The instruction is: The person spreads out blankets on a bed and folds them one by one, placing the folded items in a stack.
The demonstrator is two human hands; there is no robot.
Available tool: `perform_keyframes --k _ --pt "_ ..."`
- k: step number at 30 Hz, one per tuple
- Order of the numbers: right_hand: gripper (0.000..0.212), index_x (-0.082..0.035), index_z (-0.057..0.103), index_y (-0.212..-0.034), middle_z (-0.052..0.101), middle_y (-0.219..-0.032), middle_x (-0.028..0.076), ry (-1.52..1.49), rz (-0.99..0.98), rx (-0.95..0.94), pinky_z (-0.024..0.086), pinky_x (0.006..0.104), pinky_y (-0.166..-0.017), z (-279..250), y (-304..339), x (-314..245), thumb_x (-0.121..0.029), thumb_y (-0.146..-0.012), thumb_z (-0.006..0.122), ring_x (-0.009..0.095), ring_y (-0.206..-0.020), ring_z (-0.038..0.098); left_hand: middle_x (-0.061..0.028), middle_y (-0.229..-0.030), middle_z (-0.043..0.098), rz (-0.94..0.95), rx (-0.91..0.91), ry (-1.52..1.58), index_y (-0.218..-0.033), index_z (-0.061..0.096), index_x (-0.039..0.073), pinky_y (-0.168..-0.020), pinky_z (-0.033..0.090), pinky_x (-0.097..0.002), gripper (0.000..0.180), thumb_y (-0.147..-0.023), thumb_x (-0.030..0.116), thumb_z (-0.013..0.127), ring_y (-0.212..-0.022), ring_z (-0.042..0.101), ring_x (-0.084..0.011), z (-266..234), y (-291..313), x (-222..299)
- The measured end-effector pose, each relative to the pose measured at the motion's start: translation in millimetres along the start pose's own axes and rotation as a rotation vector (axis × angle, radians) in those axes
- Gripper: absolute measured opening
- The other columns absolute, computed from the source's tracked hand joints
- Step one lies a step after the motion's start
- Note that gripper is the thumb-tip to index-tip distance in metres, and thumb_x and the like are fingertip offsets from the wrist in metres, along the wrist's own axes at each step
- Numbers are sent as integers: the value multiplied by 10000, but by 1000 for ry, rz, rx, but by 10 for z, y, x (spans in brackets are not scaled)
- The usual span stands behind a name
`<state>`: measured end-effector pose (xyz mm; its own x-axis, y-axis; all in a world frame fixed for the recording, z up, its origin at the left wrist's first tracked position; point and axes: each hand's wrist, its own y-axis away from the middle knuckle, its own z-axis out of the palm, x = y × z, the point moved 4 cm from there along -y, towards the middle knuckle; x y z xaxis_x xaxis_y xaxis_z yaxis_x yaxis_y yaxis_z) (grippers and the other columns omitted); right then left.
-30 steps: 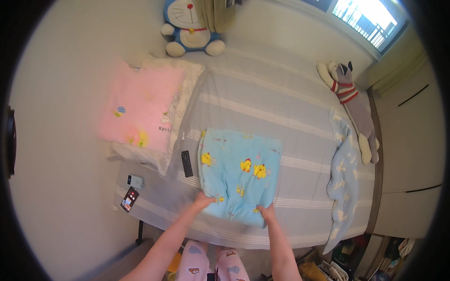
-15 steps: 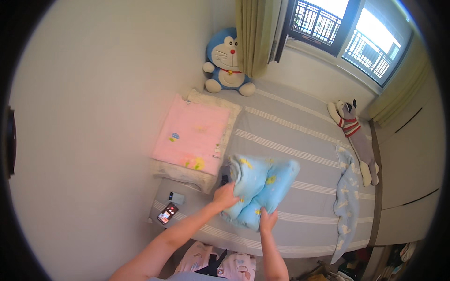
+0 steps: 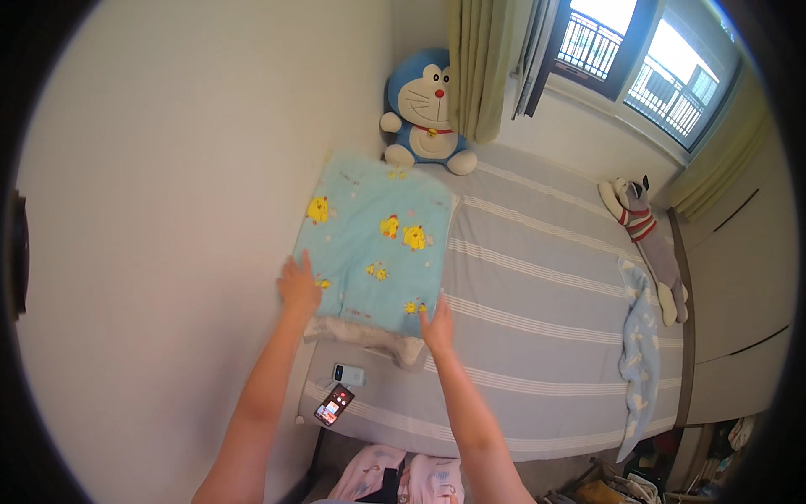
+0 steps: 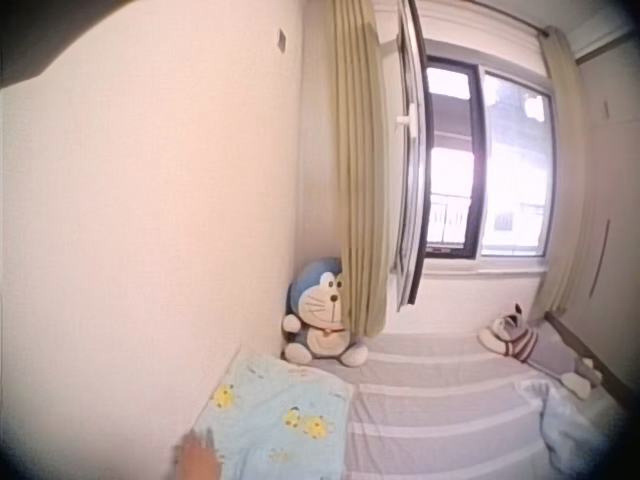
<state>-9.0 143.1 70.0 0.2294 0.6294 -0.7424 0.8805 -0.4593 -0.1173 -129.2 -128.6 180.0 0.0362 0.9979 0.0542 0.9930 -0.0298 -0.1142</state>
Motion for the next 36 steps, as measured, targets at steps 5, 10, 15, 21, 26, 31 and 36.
perform_keyframes --k 5,10,15,21,26,31,36 --pt "574 -130 326 -1249 282 -1298 151 388 -172 -377 258 447 -940 670 70 -269 -241 -737 562 380 -1168 266 -110 -1315 273 549 15 109 -1236 369 223 -914 197 -564 548 -720 228 554 -1181 258 -359 723 141 300" --pt "496 -124 399 -1199 317 -1281 103 338 -361 -437 325 439 -888 765 151 266 -233 -738 544 365 -1114 345 -120 -1351 193 365 -132 81 -1234 361 199 -959 106 -541 481 -779 295 481 -1226 158 -359 1518 301 90" --pt "378 -62 490 -1107 482 -1134 141 -47 -105 -159 394 337 -833 369 858 662 -123 -735 523 294 -1022 472 -138 -1325 232 307 -80 45 -1247 337 138 -937 172 -539 485 -778 192 448 -1200 209 -366 1826 702 271" --pt "278 -54 549 -1013 622 -767 92 -54 382 -274 472 330 -660 -24 1842 1875 -109 -745 501 230 -688 606 -156 -1234 351 717 -418 147 -1154 452 102 -914 255 -497 405 -749 113 440 -1177 268 -321 1763 2380 1393" --pt "243 -23 559 -976 619 -786 91 -186 510 -342 468 281 -625 -669 2235 2579 -101 -759 481 162 -670 594 -150 -1229 358 760 -409 239 -1097 497 96 -939 219 -502 361 -741 135 456 -1177 266 -320 1681 3054 2307" --pt "224 14 558 -954 613 -759 89 -380 608 -135 465 253 -599 -1768 2520 3244 -65 -779 443 146 -653 586 -147 -1171 414 790 -419 296 -1027 539 90 -934 231 -483 323 -709 107 487 -1154 296 -327 1719 3573 3262" --pt "211 13 565 -932 612 -756 88 -334 692 -9 467 242 -584 -2947 2897 4022 -51 -782 431 132 -623 584 -144 -1101 467 888 -462 360 -965 571 90 -875 301 -469 315 -656 79 516 -1092 360 -332 1592 4344 4198"
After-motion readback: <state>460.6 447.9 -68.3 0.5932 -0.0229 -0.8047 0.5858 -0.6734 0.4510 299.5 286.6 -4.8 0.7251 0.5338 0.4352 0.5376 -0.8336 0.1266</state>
